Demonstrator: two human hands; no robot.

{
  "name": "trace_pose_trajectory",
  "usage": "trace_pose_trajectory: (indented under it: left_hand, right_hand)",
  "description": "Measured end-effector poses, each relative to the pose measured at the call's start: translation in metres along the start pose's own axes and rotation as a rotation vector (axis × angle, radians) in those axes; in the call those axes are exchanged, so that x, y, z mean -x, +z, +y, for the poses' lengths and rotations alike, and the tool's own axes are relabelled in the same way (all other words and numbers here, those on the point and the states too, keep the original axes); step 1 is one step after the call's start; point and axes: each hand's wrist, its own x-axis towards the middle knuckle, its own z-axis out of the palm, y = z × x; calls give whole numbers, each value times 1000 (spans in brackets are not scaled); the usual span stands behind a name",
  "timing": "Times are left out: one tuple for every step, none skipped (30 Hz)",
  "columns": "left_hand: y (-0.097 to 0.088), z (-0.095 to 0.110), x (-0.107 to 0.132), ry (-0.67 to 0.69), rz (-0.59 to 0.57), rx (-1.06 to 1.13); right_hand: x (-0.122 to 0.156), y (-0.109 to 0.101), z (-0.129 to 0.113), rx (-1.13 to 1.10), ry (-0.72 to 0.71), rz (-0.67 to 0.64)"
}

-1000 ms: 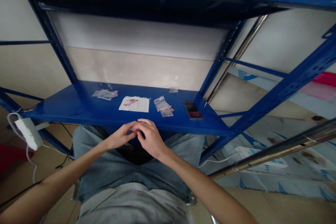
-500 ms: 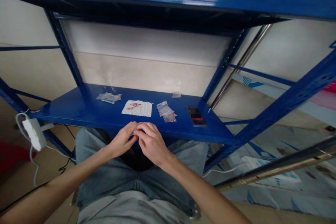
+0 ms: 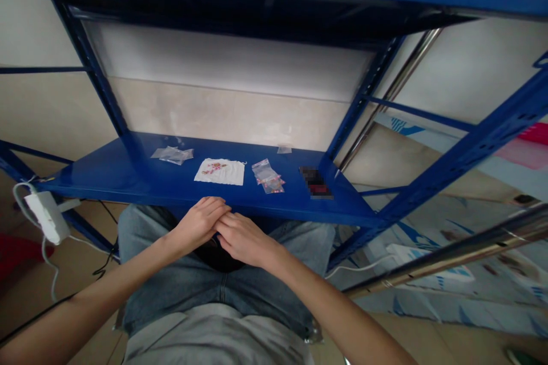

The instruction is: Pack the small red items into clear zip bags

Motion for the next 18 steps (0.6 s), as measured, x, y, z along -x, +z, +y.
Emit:
trace_pose_trajectory:
  left_hand:
    - [2,2,0,31,-10,-33]
    - [3,5,0,61,-17,-65]
    - [4,7,0,90,-21,-93]
    - [4,9,-1,112,-23,-115]
    - [3,11,-1,126,-30,-129]
    - [1,12,-1,135,-46,-133]
    - [-1,13,-2,135,-72,-127]
    - [-4,13,-2,125,-104,-109]
    - [-7,12,-2,107,-132,-81]
    - [-10,12,-3,82,-153,-46]
    - [-13,11,-3,56,-168,-11]
    - [-15,10,-3,32,-179,17]
    - [-16,9,-3,13,-191,30]
    - [-16,9,-4,-2,-204,26]
    - [-16,9,-4,-10,-218,7]
    - [-14,10,-4,-13,-231,-21]
    - [-12,11,-3,-10,-239,-51]
    - [-9,12,-3,0,-242,-77]
  right_hand:
    - [1,4,1,19,-2,-7]
    - [1,8,1,42,0,-13]
    - [2,12,1,67,5,-21]
    - [2,15,0,92,10,-34]
    - [2,17,0,119,16,-49]
    - [2,18,-2,148,19,-63]
    - [3,17,-3,175,19,-71]
    - [3,16,-5,195,11,-75]
    - [3,14,-7,210,-3,-73]
    - [2,12,-9,221,-18,-66]
    - [2,10,-10,229,-34,-61]
    - [2,8,-11,235,-49,-67]
    - [1,6,-11,244,-60,-87]
    - [0,6,-11,254,-68,-115]
    - [0,7,-10,264,-72,-145]
    - [-1,9,-9,274,-77,-173]
    - [-1,12,-8,285,-79,-193]
    - [-2,15,-7,296,-78,-206]
